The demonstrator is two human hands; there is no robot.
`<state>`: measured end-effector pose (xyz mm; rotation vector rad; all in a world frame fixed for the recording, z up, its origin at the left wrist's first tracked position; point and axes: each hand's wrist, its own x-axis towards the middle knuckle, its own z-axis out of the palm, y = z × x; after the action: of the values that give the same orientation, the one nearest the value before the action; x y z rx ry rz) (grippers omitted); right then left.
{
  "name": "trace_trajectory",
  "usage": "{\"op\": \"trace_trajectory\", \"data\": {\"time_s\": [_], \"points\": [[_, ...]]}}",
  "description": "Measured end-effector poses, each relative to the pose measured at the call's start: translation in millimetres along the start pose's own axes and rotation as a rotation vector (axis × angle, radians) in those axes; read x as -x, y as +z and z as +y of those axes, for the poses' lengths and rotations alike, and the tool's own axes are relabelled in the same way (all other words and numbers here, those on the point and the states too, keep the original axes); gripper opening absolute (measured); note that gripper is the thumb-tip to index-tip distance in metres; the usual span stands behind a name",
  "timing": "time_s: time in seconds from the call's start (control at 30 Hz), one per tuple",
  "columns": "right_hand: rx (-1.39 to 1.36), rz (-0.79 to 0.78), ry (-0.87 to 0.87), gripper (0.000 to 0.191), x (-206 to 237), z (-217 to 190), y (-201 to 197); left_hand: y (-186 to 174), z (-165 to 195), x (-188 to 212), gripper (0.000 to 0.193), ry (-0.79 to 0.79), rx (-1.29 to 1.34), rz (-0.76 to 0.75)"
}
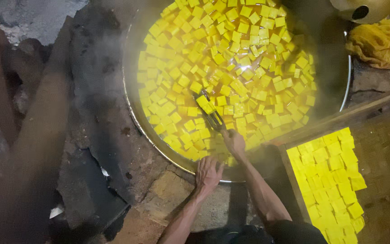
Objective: The person uses a slotted spatula to scoop yellow cubes from a large steaming pot and places them into a wooden tray. The person repeats this action continuously, arranging the cubes in rows within the tray.
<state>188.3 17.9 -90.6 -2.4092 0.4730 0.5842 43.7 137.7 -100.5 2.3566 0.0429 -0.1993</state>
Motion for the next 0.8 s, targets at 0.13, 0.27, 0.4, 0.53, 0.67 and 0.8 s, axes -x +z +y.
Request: {"op": "trace_trajectory", "data": {"time_s": [0.13, 0.27, 0.4, 0.53, 0.67, 0.8], "points": [[0.045, -0.089, 0.0, 0.053, -4, 11, -1, 7, -5, 0, 0.038, 0.003, -0.078, 0.001], [-0.034, -0.006, -0.11, 0.053, -20, -1, 4, 11, -9, 4, 0.035, 0.002, -0.037, 0.003], [-0.293, -0.105, -0.08, 0.057, -13, -16, -6, 11, -6, 4, 0.034, 0.024, -0.067, 0.045], [-0.528, -0.023, -0.191, 0.05, 26, -13, -32, 9, 7, 8, 0.034, 0.039, -0.171, 0.053], [-0.782, 0.017, -0.181, 0.042, 92, 35, -77, 13, 21, 31, 0.033, -0.204, -0.108, -0.123], [-0.53, 0.222, -0.262, 0.036, 157, 139, -144, 23, 23, 47, 0.037, -0.069, -0.199, 0.016]]}}
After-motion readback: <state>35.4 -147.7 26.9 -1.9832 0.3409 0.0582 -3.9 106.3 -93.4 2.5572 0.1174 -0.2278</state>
